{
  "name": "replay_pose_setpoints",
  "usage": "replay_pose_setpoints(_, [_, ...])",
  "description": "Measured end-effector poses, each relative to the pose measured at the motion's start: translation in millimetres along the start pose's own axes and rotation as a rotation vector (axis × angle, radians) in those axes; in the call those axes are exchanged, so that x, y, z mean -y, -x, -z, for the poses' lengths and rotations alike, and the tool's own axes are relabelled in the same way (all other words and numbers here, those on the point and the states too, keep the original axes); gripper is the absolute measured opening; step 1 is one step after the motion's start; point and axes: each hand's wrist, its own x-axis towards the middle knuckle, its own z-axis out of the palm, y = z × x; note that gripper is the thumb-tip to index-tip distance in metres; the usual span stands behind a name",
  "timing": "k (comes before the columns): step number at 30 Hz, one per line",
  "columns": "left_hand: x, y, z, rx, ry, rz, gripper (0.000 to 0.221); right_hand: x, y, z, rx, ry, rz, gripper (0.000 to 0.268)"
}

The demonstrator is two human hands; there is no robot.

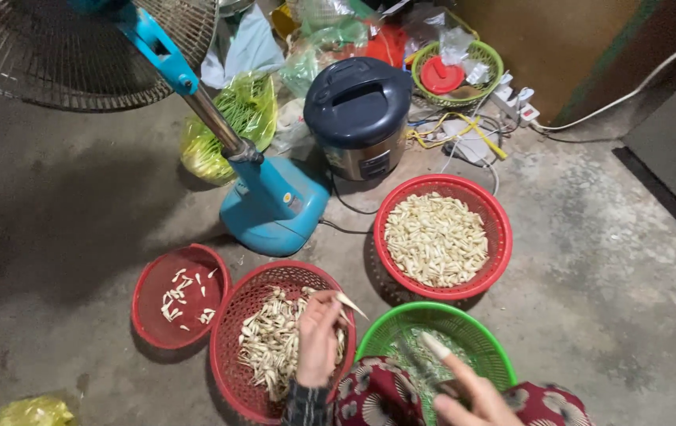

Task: Cleaning and sorting bean sprouts into different baskets while sitting on the floor

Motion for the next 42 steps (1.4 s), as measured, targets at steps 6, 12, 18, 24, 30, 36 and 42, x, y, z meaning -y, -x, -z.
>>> replay_pose_setpoints(6, [-6, 75, -80, 0.155, 0.135, 0.287, 0.018, 5, 10, -8, 0.082, 0.397, 0.23, 0.08])
replay_pose_setpoints(12, [-17, 103, -89, 0.284, 0.061, 0.304, 0.014, 54, 28, 2, -0.02, -0.334, -0.217, 0.07])
replay_pose_setpoints(18, [14, 104, -99, 0.293, 0.31, 0.265, 0.038, 22, 35, 9, 0.155, -0.993, -0.102, 0.04])
replay_pose_setpoints(24, [26, 112, -97, 0.264, 0.118, 0.076, 0.036, 30, 31, -2, 0.122, -1.002, -0.157, 0.054])
replay_pose_setpoints(30, [-4, 109, -110, 0.251, -0.283, -0.189, 0.022, 47, 23, -6, 0.016, -0.524, -0.134, 0.066])
replay_pose_setpoints(36, [-35, 120, -115, 0.281, -0.689, -0.189, 0.018, 45, 41, -12, 0.14, -0.261, -0.05, 0.076])
replay_pose_setpoints(42, [-36, 126, -115, 0.24, -0.773, -0.148, 0.043, 51, 39, -11, 0.092, -0.096, -0.017, 0.066])
